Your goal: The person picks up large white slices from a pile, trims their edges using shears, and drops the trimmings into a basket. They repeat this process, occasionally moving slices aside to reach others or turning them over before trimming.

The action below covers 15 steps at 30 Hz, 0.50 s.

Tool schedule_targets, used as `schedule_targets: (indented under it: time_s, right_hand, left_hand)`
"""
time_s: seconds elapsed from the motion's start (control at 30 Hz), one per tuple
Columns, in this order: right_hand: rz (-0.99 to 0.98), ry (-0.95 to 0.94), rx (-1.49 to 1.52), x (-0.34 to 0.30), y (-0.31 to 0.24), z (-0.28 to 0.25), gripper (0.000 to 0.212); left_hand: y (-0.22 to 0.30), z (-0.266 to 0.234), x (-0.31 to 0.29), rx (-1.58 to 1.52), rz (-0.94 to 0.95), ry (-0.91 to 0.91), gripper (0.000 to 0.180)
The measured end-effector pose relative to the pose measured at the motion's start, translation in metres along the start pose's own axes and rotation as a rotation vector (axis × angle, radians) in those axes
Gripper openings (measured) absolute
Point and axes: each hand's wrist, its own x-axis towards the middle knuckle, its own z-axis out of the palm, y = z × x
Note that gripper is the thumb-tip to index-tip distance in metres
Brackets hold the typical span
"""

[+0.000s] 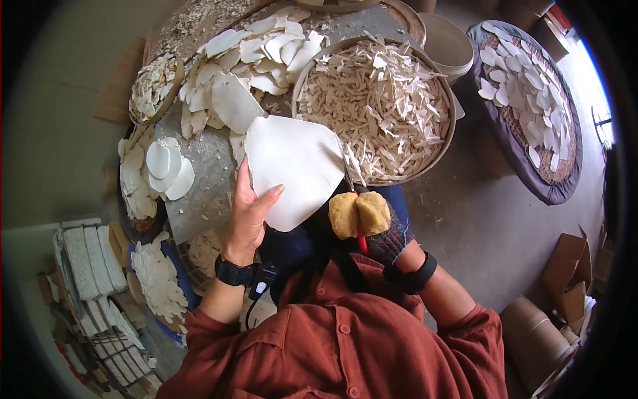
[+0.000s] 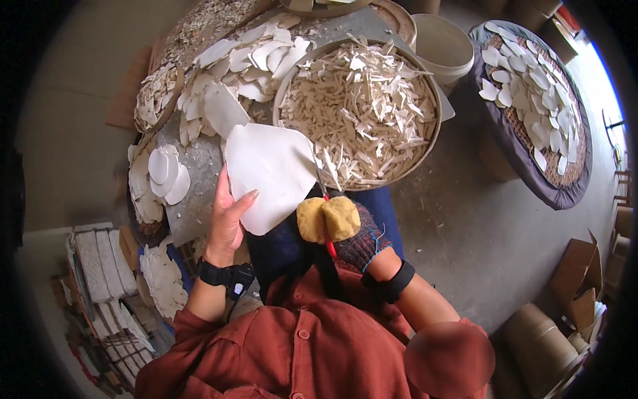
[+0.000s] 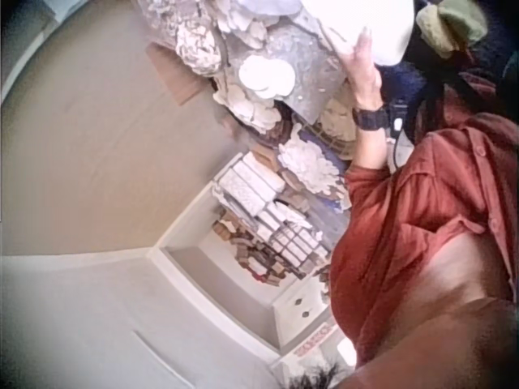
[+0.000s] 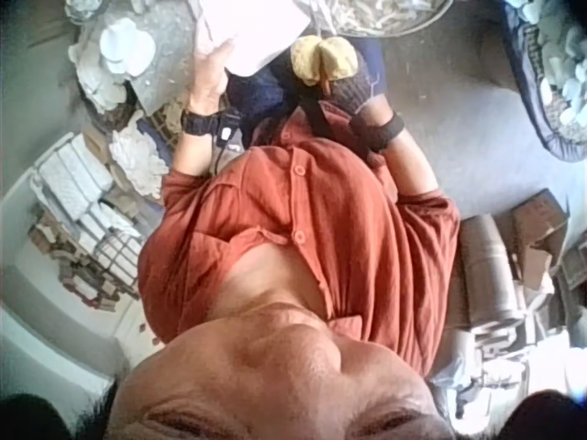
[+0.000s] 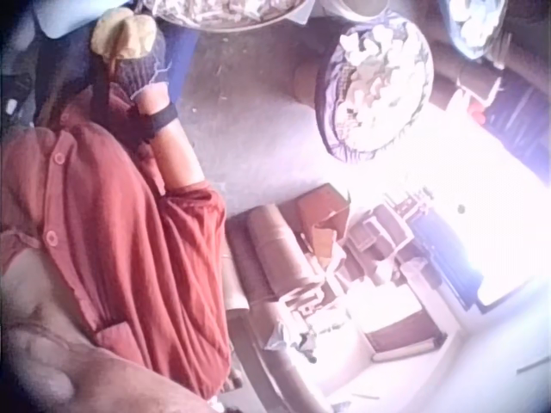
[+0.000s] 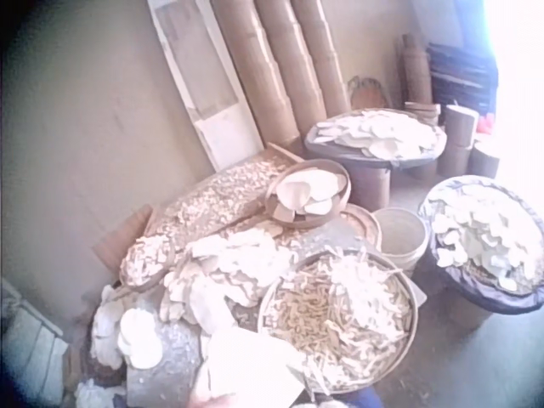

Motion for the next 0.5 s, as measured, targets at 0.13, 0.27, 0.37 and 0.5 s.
schedule_targets:
  time_s: [0.13,0.27,0.37,0.5]
  right_hand:
    - [-0.089,-0.063,-0.382,-0.003,-0.003,-0.003,0.030]
    - [-0.080,-0.122,-0.400,-0.009,0.006,-0.004,0.036]
    - [-0.073,-0.115,-0.445,-0.011,0.002,-0.006,0.036]
    - [0.260,0.015,0.503,-0.019,0.007,0.005,0.030]
  left_hand:
    - [0.000,-0.009,-0.001,-0.030,-0.067,-0.013,0.073]
    - [-0.003,-0.012,0.000,-0.006,-0.076,-0.006,0.073]
    - [-0.001,-0.014,0.000,-0.002,-0.073,-0.001,0.074]
    - [0.006,-0.017,0.002,0.046,-0.080,-0.102,0.078]
